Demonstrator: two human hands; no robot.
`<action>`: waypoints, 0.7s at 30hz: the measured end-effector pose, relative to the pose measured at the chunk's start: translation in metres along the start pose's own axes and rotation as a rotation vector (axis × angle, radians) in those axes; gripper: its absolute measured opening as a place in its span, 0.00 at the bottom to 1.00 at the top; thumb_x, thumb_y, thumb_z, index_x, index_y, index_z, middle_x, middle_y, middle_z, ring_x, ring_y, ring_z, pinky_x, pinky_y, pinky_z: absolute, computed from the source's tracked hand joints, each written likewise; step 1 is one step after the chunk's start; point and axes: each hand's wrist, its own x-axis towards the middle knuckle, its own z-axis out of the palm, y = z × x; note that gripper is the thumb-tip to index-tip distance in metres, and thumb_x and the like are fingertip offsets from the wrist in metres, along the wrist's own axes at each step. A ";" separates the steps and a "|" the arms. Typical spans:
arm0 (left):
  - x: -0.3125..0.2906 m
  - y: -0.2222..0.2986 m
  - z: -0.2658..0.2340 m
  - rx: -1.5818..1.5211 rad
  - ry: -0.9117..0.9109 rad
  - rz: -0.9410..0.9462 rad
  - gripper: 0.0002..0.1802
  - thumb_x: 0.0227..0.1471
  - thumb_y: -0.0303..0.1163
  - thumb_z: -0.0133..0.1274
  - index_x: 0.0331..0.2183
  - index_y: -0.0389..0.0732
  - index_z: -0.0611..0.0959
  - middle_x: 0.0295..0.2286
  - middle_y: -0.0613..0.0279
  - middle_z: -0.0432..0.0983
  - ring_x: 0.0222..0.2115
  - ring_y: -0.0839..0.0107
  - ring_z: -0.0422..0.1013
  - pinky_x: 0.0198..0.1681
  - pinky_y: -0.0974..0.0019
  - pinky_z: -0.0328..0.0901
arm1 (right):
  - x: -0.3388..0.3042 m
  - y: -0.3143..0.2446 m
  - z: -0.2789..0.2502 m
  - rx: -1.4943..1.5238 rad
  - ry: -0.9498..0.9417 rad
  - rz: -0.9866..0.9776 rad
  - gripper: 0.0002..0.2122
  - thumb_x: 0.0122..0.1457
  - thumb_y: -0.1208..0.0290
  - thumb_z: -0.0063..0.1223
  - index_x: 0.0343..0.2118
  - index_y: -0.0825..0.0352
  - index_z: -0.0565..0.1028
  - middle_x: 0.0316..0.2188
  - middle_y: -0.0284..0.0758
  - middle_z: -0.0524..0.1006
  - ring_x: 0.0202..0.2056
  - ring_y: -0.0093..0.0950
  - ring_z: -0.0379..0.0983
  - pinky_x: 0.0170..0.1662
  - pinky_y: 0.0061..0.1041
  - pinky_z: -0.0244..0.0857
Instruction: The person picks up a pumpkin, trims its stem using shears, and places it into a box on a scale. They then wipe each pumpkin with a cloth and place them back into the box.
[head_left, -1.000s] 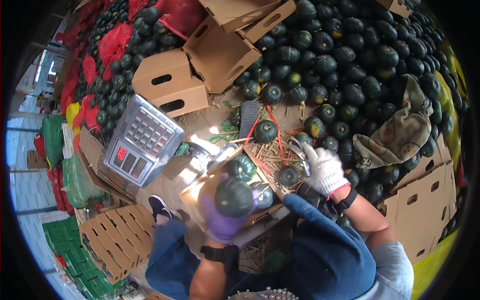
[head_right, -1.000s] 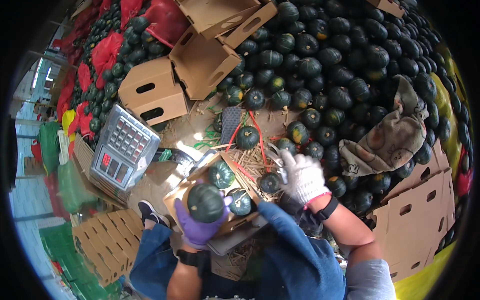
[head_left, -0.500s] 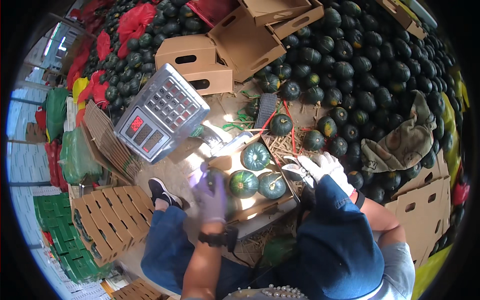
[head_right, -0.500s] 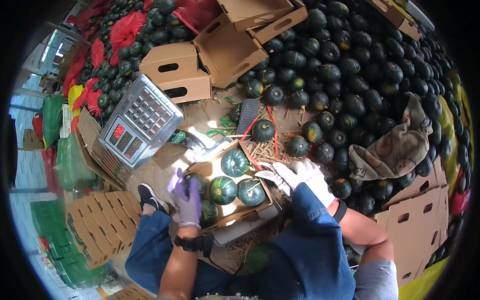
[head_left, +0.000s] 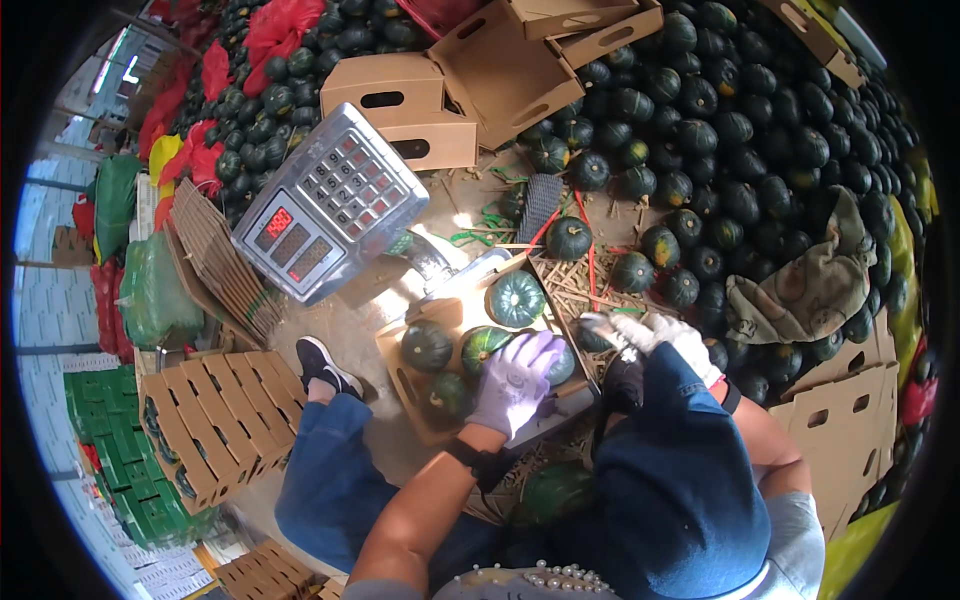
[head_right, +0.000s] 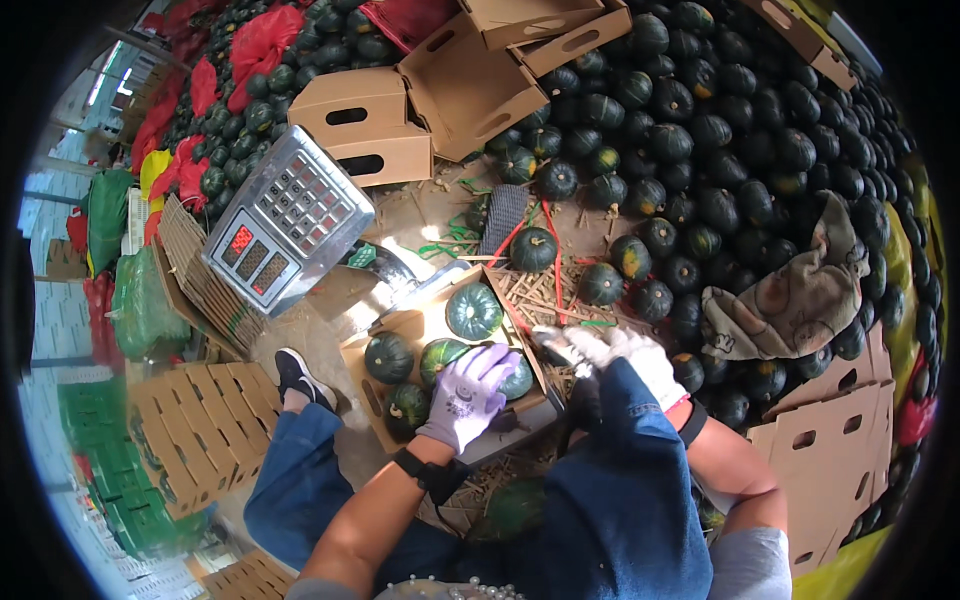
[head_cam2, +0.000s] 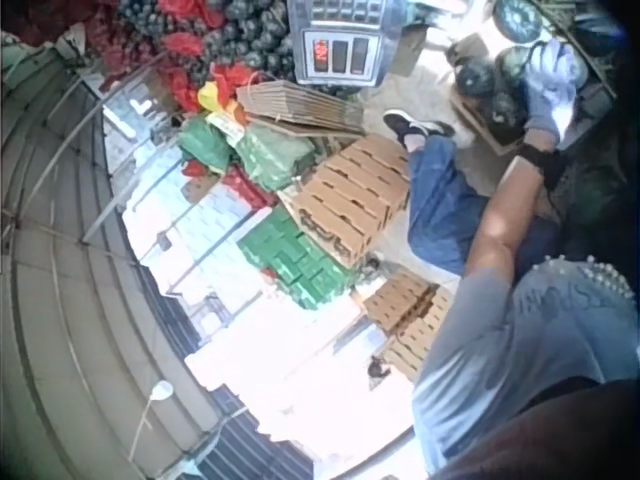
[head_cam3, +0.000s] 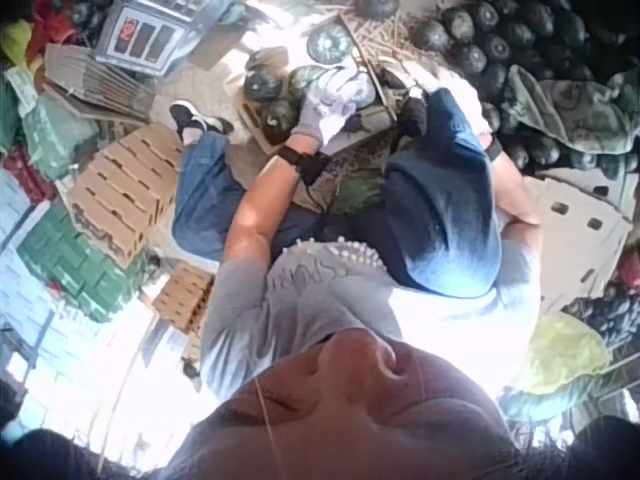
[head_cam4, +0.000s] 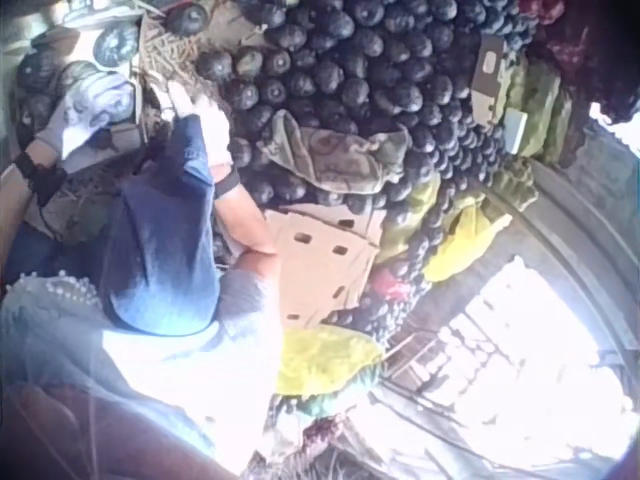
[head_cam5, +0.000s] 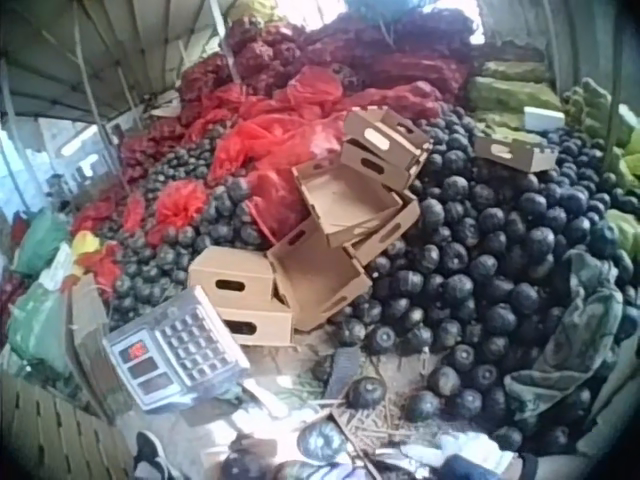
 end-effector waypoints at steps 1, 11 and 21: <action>-0.003 0.003 0.003 -0.003 -0.005 0.002 0.34 0.55 0.48 0.62 0.58 0.41 0.77 0.54 0.50 0.75 0.53 0.52 0.71 0.58 0.50 0.65 | 0.001 -0.007 0.002 -0.030 -0.063 0.001 0.25 0.59 0.60 0.56 0.61 0.45 0.74 0.42 0.43 0.78 0.42 0.49 0.77 0.45 0.47 0.72; -0.021 0.015 0.018 -0.032 -0.069 -0.391 0.45 0.53 0.63 0.59 0.61 0.39 0.74 0.45 0.55 0.76 0.49 0.59 0.73 0.47 0.58 0.73 | 0.025 -0.037 -0.008 -0.191 0.193 -0.504 0.11 0.62 0.56 0.51 0.42 0.53 0.77 0.28 0.36 0.70 0.32 0.38 0.70 0.38 0.42 0.63; -0.019 0.019 0.035 -0.012 0.121 -0.356 0.41 0.53 0.55 0.63 0.58 0.35 0.76 0.38 0.58 0.76 0.41 0.63 0.73 0.40 0.62 0.73 | 0.014 -0.036 0.009 -0.213 0.153 -0.524 0.18 0.60 0.63 0.48 0.54 0.54 0.75 0.32 0.40 0.72 0.31 0.39 0.70 0.36 0.43 0.64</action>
